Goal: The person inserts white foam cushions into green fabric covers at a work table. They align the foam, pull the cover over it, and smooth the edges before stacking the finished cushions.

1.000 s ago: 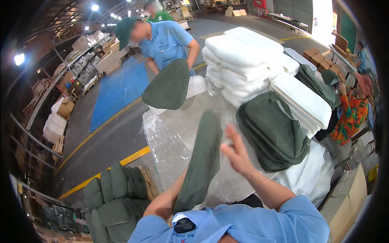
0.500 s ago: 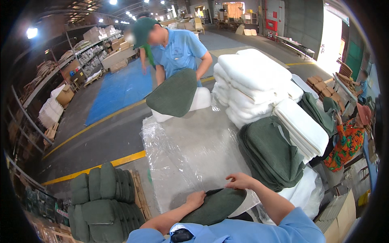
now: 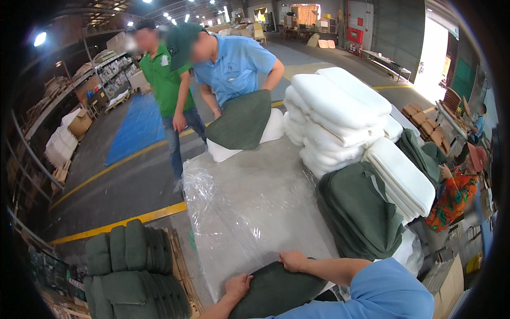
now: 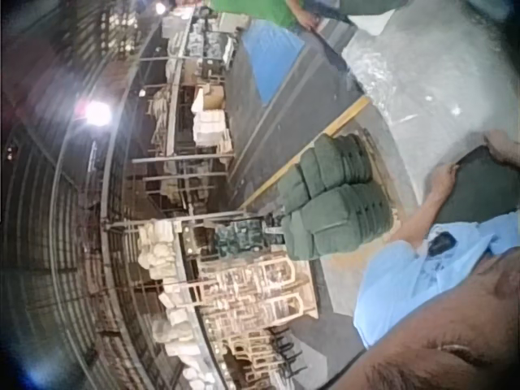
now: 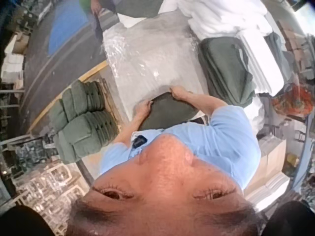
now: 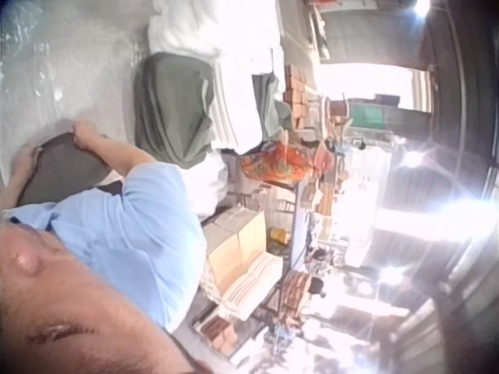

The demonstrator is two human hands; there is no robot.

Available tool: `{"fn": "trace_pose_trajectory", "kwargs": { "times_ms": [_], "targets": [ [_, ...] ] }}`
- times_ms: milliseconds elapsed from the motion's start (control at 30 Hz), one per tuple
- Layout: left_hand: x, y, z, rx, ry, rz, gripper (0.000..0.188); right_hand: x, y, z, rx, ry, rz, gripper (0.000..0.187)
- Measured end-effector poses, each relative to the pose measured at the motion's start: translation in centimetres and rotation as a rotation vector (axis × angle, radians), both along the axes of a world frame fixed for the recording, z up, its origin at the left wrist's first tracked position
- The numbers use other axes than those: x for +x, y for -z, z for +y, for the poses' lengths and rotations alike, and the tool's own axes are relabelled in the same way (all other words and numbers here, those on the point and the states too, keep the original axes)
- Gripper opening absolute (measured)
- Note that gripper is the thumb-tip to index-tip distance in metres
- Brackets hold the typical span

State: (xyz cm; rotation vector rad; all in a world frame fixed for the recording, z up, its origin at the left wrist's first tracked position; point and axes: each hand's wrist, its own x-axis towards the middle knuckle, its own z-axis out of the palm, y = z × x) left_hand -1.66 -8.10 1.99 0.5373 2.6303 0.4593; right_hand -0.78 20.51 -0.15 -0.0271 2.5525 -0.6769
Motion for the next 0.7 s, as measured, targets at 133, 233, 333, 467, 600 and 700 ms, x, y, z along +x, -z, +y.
{"fn": "trace_pose_trajectory", "kwargs": {
  "times_ms": [133,233,333,467,600,700],
  "targets": [
    [-0.2,2.2,-0.1,0.013,-0.06,0.109,0.048,-0.6,1.0,-0.3,-0.048,0.043,0.029,0.024],
    [-0.5,2.6,0.0,-0.007,-0.069,0.06,0.046,-1.0,1.8,0.0,-0.095,0.071,0.0,0.025],
    [-1.9,1.8,-0.6,0.062,0.007,0.063,0.044,-1.6,1.3,0.1,-0.132,0.033,-0.045,0.029],
    [-3.4,-0.5,-4.3,0.137,-0.06,-0.015,0.047,-2.5,-1.4,2.4,-0.139,-0.05,0.052,0.061],
    [2.4,-11.7,-9.0,0.132,-0.276,-0.24,0.074,1.5,-12.0,6.3,-0.085,0.129,-0.283,0.126],
    [8.4,-11.7,-10.5,-0.038,-0.424,-0.293,0.1,4.4,-13.1,6.4,-0.246,0.339,-0.511,0.127]
  ]
}}
